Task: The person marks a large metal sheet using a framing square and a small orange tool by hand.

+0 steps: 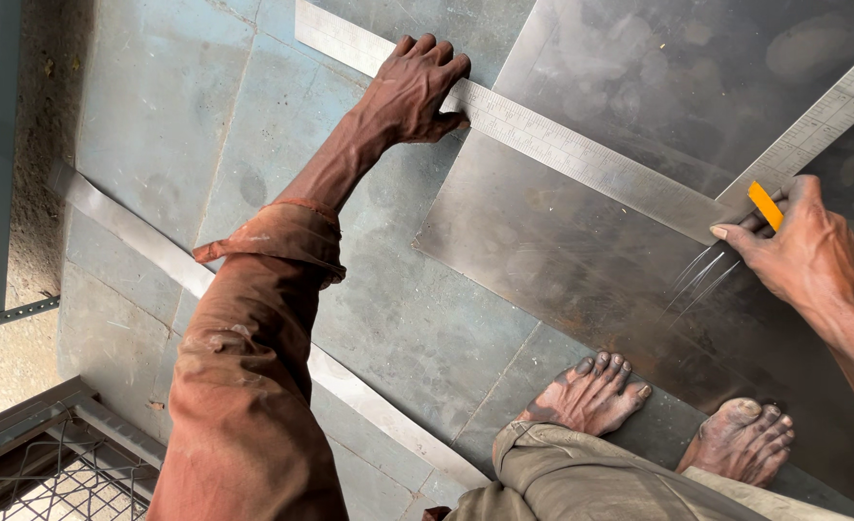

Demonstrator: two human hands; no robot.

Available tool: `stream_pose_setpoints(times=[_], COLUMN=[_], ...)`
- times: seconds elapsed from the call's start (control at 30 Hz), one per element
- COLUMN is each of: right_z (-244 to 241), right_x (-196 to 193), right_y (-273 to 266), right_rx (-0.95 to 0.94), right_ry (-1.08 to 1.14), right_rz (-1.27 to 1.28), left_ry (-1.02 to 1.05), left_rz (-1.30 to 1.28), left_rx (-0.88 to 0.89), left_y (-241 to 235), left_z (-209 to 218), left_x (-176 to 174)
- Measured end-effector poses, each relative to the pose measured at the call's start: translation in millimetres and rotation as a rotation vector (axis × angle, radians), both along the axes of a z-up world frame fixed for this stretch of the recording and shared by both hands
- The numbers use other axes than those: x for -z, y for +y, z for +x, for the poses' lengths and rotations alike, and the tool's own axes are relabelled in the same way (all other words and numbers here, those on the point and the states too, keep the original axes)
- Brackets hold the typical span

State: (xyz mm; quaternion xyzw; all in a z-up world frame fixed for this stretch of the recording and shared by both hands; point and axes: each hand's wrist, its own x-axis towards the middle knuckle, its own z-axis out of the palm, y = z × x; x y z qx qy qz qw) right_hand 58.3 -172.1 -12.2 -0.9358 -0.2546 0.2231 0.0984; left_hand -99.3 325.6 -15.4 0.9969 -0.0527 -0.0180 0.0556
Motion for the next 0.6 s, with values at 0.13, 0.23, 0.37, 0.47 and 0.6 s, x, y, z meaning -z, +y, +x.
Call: stream_pose_setpoints(times=[0.13, 0.23, 0.37, 0.47, 0.6], right_z=[4.2, 9.4, 13.0, 14.2, 15.3], right_x=[-16.2, -18.6, -18.0, -17.3, -15.3], right_y=[10.8, 9.4, 8.9, 11.9, 8.4], right_rx=[-0.012, -0.011, 0.006, 0.022, 0.022], right_ry=[0.059, 0.069, 0.083, 0.137, 0.165], right_rz=[-0.067, -0.006, 0.029, 0.057, 0.055], left_ry=[0.049, 0.018, 0.181, 0.293, 0.327], left_rz=[0.028, 0.060, 0.174, 0.183, 0.186], left_rx=[0.082, 0.177, 0.130, 0.075, 0.073], left_y=[6.8, 11.6, 2.0, -5.5, -5.6], left_z=[7.1, 10.6, 15.1, 20.8, 21.1], left_x=[0.0, -5.1, -20.5, -26.2, -24.8])
